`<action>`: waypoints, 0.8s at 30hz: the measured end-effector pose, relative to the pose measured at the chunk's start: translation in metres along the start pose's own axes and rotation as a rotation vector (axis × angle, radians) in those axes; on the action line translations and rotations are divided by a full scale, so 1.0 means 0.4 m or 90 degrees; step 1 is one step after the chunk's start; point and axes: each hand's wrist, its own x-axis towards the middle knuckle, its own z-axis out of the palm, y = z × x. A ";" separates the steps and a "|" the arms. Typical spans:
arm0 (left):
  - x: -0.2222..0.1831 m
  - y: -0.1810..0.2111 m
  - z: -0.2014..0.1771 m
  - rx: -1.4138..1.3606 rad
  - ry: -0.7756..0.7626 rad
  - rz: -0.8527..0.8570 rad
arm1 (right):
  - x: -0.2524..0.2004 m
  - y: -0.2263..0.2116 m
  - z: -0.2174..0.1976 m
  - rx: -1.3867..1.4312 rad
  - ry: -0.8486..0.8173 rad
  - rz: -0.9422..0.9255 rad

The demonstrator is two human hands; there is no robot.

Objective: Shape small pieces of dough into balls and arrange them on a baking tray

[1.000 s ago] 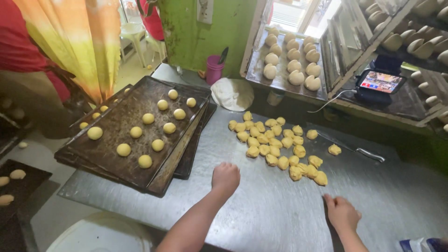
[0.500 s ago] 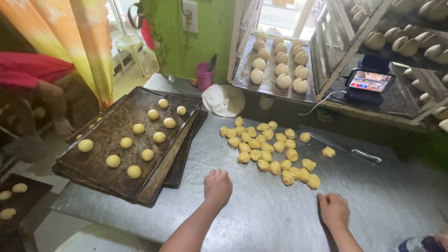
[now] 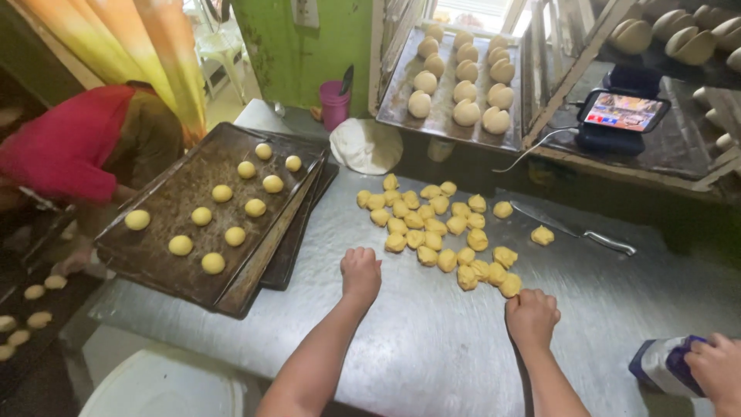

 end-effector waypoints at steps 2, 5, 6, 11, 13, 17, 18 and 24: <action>-0.011 -0.002 -0.070 -0.044 -0.107 -0.024 | 0.030 0.004 -0.075 0.065 -0.156 0.067; -0.046 -0.028 -0.135 -0.146 -0.214 -0.001 | 0.020 0.111 -0.088 0.072 -0.360 0.105; -0.060 -0.056 -0.154 -0.192 -0.206 0.061 | 0.007 0.150 -0.068 0.029 -0.396 0.084; -0.041 -0.125 -0.189 -0.312 -0.166 0.296 | 0.105 -0.010 -0.245 0.030 -0.522 0.188; 0.036 -0.184 -0.258 -0.337 -0.163 0.349 | 0.167 -0.148 -0.258 0.012 -0.518 0.180; 0.218 -0.370 -0.632 -0.409 -0.096 0.095 | 0.264 -0.555 -0.152 0.135 -0.389 -0.155; 0.281 -0.419 -0.758 -0.453 -0.153 -0.119 | 0.295 -0.659 -0.094 0.210 -0.282 -0.319; 0.408 -1.060 -0.622 0.097 -0.121 -0.133 | 0.446 -1.631 0.057 0.481 -0.124 -0.606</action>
